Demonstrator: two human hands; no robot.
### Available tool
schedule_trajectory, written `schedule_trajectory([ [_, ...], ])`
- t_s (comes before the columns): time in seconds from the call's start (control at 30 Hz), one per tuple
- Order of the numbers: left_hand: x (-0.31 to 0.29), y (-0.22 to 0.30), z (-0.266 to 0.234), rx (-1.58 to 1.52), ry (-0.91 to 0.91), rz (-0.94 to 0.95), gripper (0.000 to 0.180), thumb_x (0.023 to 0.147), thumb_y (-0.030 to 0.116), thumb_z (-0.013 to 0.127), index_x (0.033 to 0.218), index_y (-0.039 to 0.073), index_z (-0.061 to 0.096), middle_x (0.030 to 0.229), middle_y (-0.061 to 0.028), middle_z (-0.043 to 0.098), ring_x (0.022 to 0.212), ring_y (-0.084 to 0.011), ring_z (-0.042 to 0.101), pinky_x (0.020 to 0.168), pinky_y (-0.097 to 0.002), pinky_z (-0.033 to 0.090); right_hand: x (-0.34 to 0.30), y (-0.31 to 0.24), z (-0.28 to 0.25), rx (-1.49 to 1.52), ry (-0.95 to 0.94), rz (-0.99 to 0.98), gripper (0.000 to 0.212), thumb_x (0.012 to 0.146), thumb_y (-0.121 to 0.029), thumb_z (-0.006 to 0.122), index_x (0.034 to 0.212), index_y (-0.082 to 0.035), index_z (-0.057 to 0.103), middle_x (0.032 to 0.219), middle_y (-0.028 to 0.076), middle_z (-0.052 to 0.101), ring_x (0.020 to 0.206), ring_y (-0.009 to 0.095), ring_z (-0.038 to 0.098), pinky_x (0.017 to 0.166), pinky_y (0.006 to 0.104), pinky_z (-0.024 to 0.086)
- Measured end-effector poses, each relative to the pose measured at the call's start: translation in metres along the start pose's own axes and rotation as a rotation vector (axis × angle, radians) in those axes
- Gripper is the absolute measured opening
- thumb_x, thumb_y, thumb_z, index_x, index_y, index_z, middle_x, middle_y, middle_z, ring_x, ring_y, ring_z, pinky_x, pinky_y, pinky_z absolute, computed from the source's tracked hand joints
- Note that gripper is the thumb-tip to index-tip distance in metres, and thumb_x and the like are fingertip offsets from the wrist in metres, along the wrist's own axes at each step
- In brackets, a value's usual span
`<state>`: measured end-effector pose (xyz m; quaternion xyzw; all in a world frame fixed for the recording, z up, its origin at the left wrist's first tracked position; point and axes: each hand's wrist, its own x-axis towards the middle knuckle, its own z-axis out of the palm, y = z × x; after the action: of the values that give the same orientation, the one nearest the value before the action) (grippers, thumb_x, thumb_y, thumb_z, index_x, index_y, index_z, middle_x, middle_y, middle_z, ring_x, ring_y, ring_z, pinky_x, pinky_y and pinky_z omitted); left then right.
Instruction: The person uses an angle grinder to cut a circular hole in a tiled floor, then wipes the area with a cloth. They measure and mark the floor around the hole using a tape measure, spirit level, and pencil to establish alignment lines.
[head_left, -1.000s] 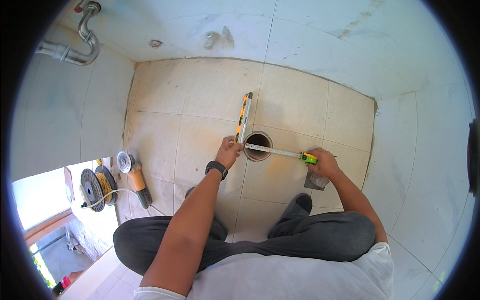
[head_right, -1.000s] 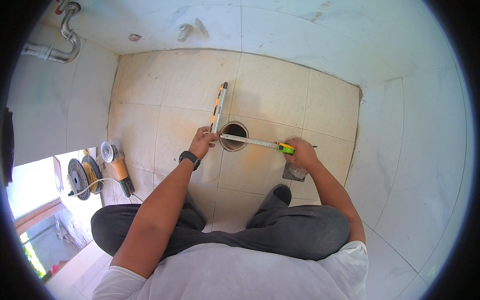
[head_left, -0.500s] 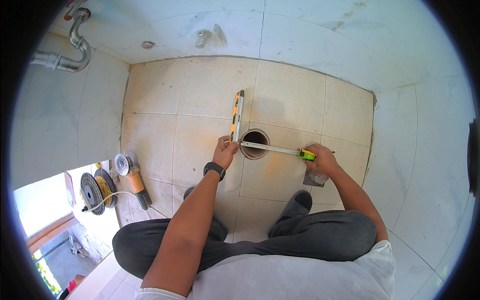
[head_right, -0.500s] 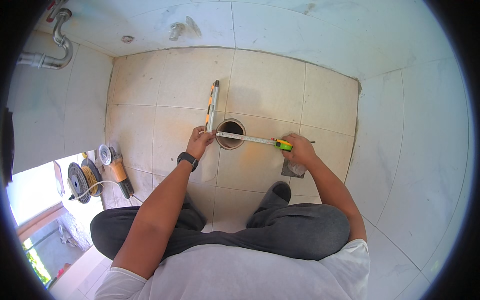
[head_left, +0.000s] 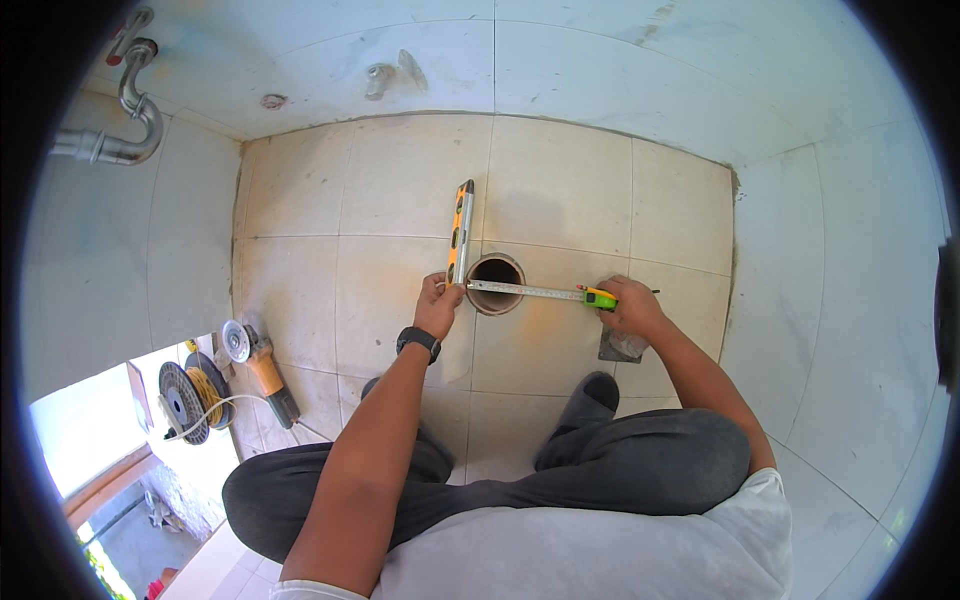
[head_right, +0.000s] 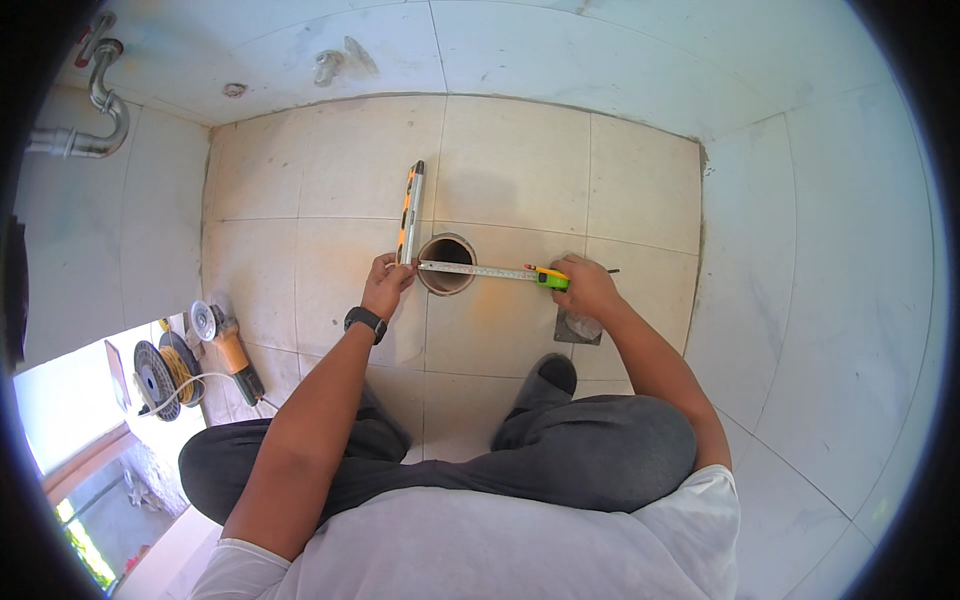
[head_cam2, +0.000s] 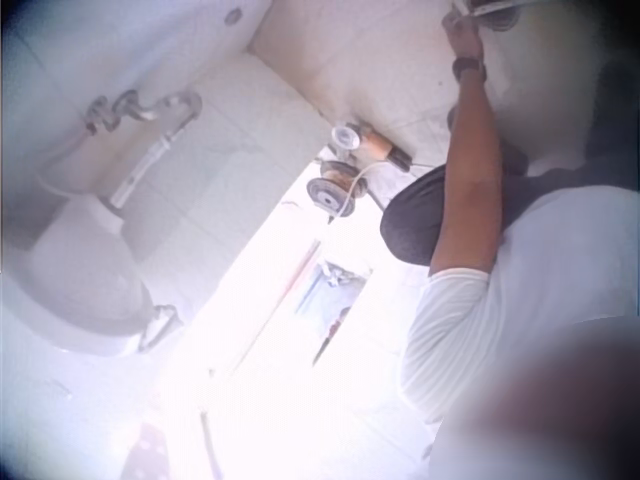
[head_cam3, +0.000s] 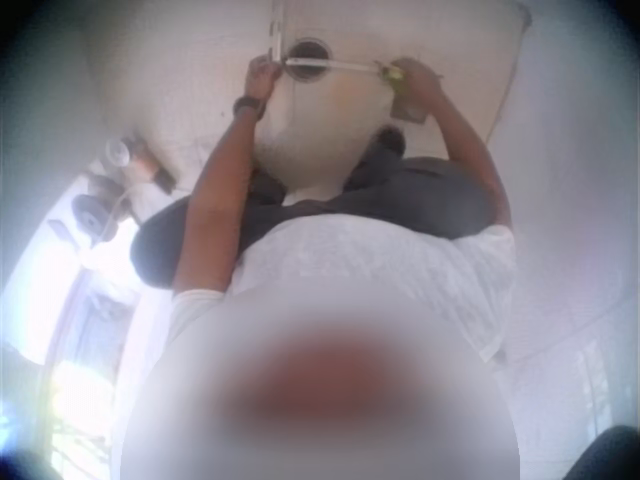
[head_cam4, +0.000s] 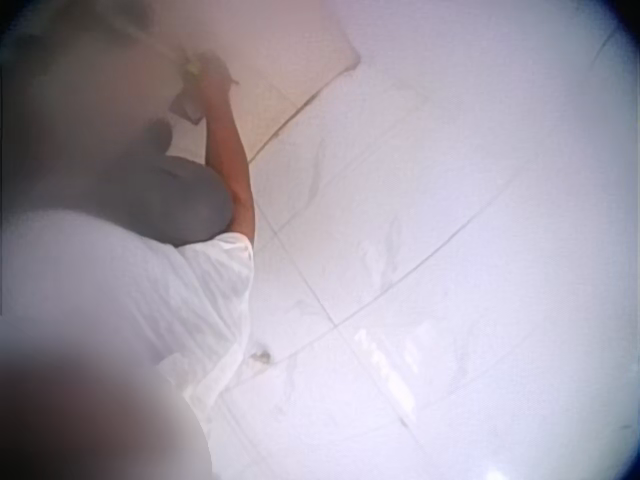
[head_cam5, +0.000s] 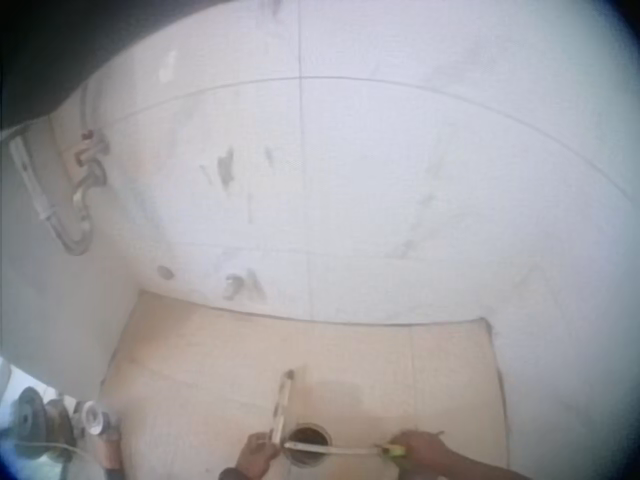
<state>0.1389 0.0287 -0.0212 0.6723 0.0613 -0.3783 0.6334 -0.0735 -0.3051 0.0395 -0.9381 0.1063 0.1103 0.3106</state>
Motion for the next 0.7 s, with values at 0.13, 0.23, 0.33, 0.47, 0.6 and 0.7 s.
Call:
schedule_trajectory([
  [0.13, 0.001, -0.005, -0.001, 0.017, 0.000, 0.012, 0.044, 0.094, 0.015, 0.069, 0.128, 0.000, 0.046, 0.094, -0.0057, 0.067, 0.081, -0.0096, 0.057, 0.075, -0.0257, 0.048, 0.000, 0.000, -0.002, -0.017, -0.020, 0.009, 0.039, 0.074, -0.019, 0.077, 0.111, -0.008, 0.069, 0.103, 0.013, 0.065, 0.098, 0.036, 0.066, 0.086, 0.0452, 0.054],
  [0.23, 0.003, -0.009, -0.002, 0.009, -0.007, 0.035, 0.042, 0.094, 0.015, 0.069, 0.126, 0.000, 0.047, 0.092, -0.0045, 0.066, 0.080, -0.0091, 0.057, 0.074, -0.0255, 0.048, 0.000, 0.000, -0.002, -0.013, -0.027, 0.021, 0.039, 0.074, -0.019, 0.077, 0.111, -0.008, 0.069, 0.103, 0.014, 0.065, 0.099, 0.036, 0.066, 0.086, 0.0451, 0.055],
  [0.33, 0.005, -0.013, -0.004, 0.041, -0.022, 0.039, 0.041, 0.094, 0.014, 0.069, 0.126, 0.000, 0.047, 0.090, -0.0032, 0.064, 0.078, -0.0089, 0.056, 0.073, -0.0256, 0.047, 0.000, -0.001, -0.002, -0.001, -0.021, 0.023, 0.038, 0.074, -0.019, 0.077, 0.110, -0.008, 0.070, 0.103, 0.014, 0.065, 0.099, 0.036, 0.066, 0.086, 0.0455, 0.054],
  [0.47, 0.008, -0.016, -0.008, 0.106, -0.044, 0.030, 0.038, 0.095, 0.010, 0.066, 0.127, 0.002, 0.047, 0.109, -0.0080, 0.069, 0.093, -0.0118, 0.063, 0.088, -0.0279, 0.053, 0.000, -0.001, -0.001, -0.003, -0.009, 0.020, 0.037, 0.074, -0.019, 0.076, 0.110, -0.008, 0.070, 0.102, 0.014, 0.066, 0.098, 0.037, 0.066, 0.086, 0.0457, 0.054],
  [0.6, 0.009, -0.018, -0.009, 0.109, -0.050, 0.037, 0.038, 0.094, 0.009, 0.067, 0.126, 0.001, 0.047, 0.107, -0.0076, 0.069, 0.089, -0.0104, 0.061, 0.085, -0.0270, 0.052, 0.000, -0.001, -0.001, -0.002, -0.004, 0.001, 0.037, 0.074, -0.019, 0.076, 0.109, -0.009, 0.070, 0.102, 0.014, 0.066, 0.097, 0.037, 0.066, 0.085, 0.0458, 0.055],
  [0.7, 0.008, -0.018, -0.008, 0.099, -0.051, 0.050, 0.037, 0.094, 0.009, 0.067, 0.125, 0.001, 0.048, 0.106, -0.0077, 0.068, 0.088, -0.0105, 0.060, 0.085, -0.0267, 0.052, 0.000, -0.002, -0.002, -0.005, -0.002, 0.004, 0.037, 0.074, -0.019, 0.076, 0.109, -0.008, 0.070, 0.101, 0.014, 0.066, 0.096, 0.038, 0.066, 0.084, 0.0462, 0.055],
])
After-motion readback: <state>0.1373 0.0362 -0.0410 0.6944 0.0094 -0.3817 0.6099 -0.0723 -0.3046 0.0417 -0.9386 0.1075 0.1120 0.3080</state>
